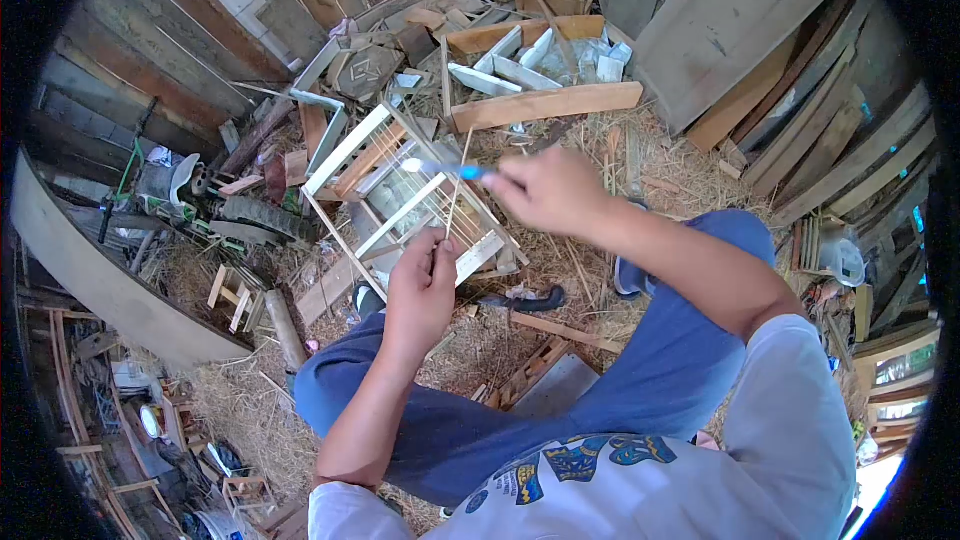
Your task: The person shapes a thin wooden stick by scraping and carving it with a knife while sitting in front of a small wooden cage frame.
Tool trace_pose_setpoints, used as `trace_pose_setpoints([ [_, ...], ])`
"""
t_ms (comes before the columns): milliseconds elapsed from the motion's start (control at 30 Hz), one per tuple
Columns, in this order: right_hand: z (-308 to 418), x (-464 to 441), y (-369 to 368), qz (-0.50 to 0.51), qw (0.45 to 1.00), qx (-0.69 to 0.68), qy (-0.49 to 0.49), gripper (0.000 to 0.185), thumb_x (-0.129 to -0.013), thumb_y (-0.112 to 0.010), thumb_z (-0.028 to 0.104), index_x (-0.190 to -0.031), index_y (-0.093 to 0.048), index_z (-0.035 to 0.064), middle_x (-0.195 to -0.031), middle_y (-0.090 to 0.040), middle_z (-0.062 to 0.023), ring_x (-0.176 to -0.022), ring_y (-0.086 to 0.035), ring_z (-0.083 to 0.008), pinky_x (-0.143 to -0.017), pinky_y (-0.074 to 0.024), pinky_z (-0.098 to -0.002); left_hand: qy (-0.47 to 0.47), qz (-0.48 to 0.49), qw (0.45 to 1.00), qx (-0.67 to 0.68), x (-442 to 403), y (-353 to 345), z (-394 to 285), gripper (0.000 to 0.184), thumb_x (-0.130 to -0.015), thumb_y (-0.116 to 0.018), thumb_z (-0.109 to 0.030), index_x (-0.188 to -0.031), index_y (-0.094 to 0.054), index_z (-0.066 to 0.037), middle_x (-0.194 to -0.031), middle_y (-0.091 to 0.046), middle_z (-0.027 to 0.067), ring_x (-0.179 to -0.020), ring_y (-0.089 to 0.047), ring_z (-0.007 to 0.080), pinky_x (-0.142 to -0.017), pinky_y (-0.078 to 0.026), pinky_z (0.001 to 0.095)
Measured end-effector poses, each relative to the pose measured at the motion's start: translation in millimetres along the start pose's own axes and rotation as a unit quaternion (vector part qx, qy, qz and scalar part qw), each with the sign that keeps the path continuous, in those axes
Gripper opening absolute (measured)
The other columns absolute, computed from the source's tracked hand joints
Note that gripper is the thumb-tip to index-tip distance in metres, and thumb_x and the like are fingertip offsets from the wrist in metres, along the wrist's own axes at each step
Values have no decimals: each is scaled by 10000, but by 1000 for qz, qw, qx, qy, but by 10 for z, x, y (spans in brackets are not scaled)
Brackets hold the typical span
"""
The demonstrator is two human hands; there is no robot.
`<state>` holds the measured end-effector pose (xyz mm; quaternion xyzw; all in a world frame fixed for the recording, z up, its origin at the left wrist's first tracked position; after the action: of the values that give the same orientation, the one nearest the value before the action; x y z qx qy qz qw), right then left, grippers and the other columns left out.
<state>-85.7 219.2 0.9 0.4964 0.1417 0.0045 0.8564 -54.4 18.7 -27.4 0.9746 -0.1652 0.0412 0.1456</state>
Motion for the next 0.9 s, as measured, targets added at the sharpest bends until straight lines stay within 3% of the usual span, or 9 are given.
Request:
trace_pose_setpoints([
  [100,259,113,-104,3,994,35,104,438,-967,-591,476,-740,-684,114,-546,-602,-158,-517,-643,-370,-508,-511,-518,-30,-16,998,-47,-8,49,-7,111,-1052,-511,-91,-1020,-586,-16,-734,-468,-34,-672,-406,42,-585,-335,245],
  [167,34,-37,-103,-25,997,36,69,410,-957,-615,454,-721,-654,122,-541,-590,-140,-511,-630,-371,-495,-496,-505,-44,-18,994,-101,57,66,15,109,-1057,-499,-93,-1017,-581,-33,-748,-462,-56,-686,-403,31,-591,-322,235],
  [300,113,49,-22,-24,997,33,59,429,-957,-618,454,-688,-627,120,-550,-595,-132,-518,-626,-370,-490,-486,-496,-76,-46,989,-120,21,47,-89,122,-1008,-559,-105,-991,-604,7,-636,-460,117,-570,-427,153,-547,-384,335],
  [467,-310,-194,47,-42,998,39,-17,423,-967,-572,472,-747,-697,133,-610,-656,-146,-562,-669,-373,-542,-535,-512,-67,-44,988,-133,33,47,-16,120,-1005,-557,-103,-996,-598,9,-646,-480,147,-568,-444,186,-556,-400,339],
  [533,4,-28,28,29,999,31,28,435,-960,-573,491,-768,-711,127,-622,-666,-138,-574,-668,-387,-561,-539,-516,-72,-46,986,-143,13,20,-79,120,-1005,-556,-103,-996,-595,10,-651,-483,153,-569,-450,192,-559,-405,339],
  [633,-20,31,-82,52,996,41,55,446,-976,-550,484,-792,-721,115,-650,-677,-140,-604,-670,-394,-573,-533,-520,-81,-54,986,-137,15,62,-64,130,-1011,-559,-118,-990,-590,7,-641,-463,131,-571,-451,164,-553,-393,336],
  [700,-622,-239,-10,3,994,17,-110,447,-993,-532,471,-832,-733,105,-683,-683,-152,-631,-670,-393,-593,-523,-525,-25,-17,993,-110,-41,36,150,133,-1034,-543,-126,-980,-602,-19,-643,-472,44,-590,-437,101,-552,-369,300],
  [800,-578,-332,290,-96,992,-47,-63,433,-1001,-537,447,-838,-732,96,-704,-680,-165,-645,-665,-389,-602,-514,-522,67,54,993,81,-32,-48,161,154,-1061,-520,-135,-967,-607,-49,-682,-459,-53,-621,-399,40,-552,-330,251],
  [900,-258,-214,260,-69,996,-51,-37,416,-991,-570,434,-791,-707,96,-691,-672,-166,-639,-662,-386,-601,-514,-515,48,27,995,83,-38,-22,60,163,-1072,-510,-131,-956,-603,-63,-724,-457,-94,-641,-377,16,-563,-310,219],
])
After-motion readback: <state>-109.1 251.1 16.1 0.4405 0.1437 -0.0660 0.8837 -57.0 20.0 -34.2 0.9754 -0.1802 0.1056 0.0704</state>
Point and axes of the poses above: each hand's wrist, its own x-axis away from the middle knuckle, its own y-axis out of the back of the hand, z = x × y, the point moved 7 cm from there along -x, towards the middle knuckle
